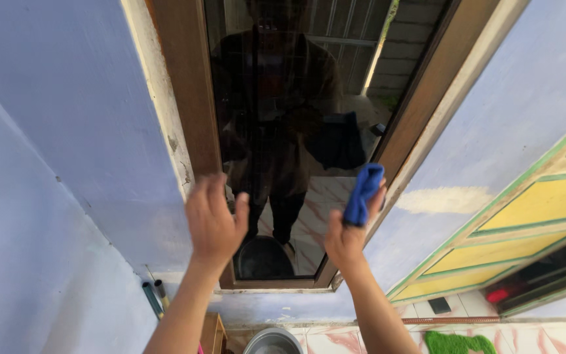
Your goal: The person washes a blue cloth in a basin of water and then uses it to wipe the frame and glass of a narrow window.
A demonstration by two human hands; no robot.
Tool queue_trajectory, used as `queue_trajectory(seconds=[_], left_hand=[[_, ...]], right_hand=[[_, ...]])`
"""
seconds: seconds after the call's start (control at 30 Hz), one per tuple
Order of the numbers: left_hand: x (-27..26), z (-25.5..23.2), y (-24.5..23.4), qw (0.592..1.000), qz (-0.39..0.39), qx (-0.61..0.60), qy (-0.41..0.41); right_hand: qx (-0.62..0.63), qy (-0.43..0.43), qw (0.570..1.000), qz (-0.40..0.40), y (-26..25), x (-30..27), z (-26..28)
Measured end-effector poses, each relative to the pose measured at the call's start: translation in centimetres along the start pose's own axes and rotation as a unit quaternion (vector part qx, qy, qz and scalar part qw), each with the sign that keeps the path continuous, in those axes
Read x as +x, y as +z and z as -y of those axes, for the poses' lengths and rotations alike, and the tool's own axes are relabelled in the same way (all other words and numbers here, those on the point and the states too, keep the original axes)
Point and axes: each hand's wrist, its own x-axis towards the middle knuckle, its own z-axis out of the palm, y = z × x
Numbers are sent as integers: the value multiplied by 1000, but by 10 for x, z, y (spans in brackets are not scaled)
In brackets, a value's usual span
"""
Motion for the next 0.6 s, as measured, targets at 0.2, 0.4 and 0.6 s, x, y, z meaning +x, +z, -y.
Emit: queue_trajectory(seconds=[0.2,0.4,0.6], left_hand=[[-14,46,9,987,-38,154,23],[-31,80,34,979,-42,190,62],[-38,95,43,980,-45,180,71]], right_hand=[[-408,-210,885,83,34,94,-39],[-411,-307,853,96,61,162,-4],[-420,-436,707,365,106,65,-39]])
